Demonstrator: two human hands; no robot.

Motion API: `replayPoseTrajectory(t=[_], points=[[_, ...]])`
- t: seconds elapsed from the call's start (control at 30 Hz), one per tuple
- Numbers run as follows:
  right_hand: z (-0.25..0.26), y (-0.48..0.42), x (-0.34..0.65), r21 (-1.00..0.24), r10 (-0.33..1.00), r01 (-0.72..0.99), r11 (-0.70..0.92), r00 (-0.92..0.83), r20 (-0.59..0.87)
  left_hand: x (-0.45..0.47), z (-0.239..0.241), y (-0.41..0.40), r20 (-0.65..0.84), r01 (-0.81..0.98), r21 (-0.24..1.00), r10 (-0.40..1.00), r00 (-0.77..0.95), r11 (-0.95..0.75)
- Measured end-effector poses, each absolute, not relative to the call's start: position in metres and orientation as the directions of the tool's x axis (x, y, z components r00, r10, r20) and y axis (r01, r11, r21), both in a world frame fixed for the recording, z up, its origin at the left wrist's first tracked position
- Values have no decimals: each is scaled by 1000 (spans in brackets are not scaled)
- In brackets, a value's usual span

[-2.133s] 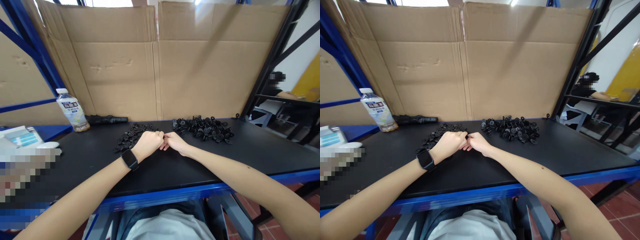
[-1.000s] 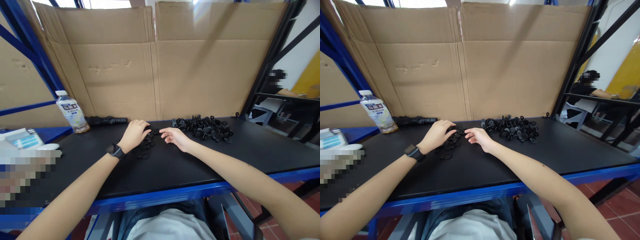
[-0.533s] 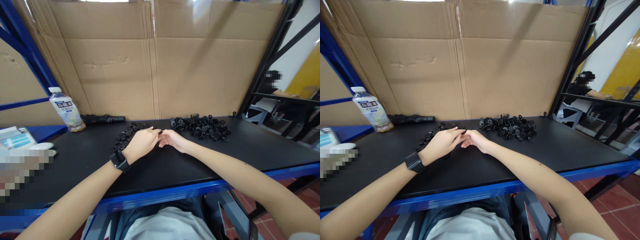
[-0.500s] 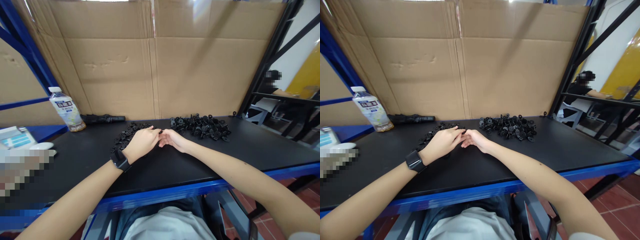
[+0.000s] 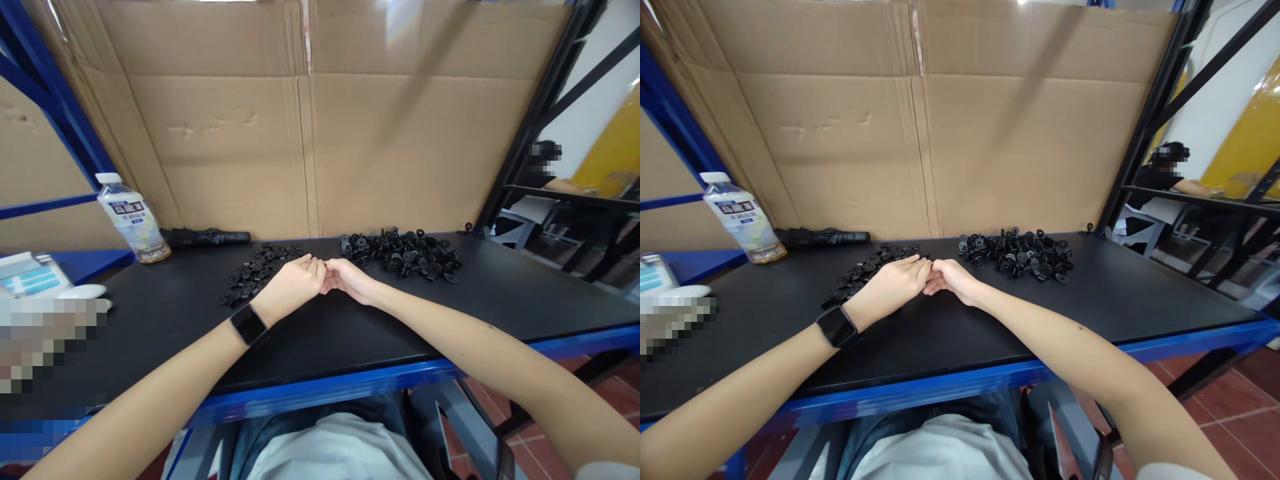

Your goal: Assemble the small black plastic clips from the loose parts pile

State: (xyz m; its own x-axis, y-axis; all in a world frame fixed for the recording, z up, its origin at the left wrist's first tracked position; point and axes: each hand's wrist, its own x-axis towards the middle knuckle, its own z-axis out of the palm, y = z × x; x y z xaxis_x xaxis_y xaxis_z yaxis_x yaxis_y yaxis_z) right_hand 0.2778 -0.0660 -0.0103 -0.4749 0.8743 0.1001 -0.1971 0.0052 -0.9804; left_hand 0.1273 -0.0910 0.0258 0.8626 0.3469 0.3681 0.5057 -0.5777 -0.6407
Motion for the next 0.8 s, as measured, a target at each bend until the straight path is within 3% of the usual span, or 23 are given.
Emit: replayPoseTrajectory(t=[0.3, 0.5, 0.6, 0.8], points=[[-12, -67, 277, -965, 911, -263, 20, -392, 126, 130, 18, -92, 454, 544, -584, 313, 834, -603], [-10, -70, 276, -959, 922, -279, 36, -362, 140, 129, 17, -90, 440, 519, -677, 279, 854, -522], [-8, -74, 273, -959, 935, -283, 20, -335, 118, 128, 17, -87, 460, 519, -667, 252, 851, -535], [-8, -84, 264, -907, 980, -421, -26, -192, 61, 123, 21, -82, 474, 479, -702, 157, 867, -528]])
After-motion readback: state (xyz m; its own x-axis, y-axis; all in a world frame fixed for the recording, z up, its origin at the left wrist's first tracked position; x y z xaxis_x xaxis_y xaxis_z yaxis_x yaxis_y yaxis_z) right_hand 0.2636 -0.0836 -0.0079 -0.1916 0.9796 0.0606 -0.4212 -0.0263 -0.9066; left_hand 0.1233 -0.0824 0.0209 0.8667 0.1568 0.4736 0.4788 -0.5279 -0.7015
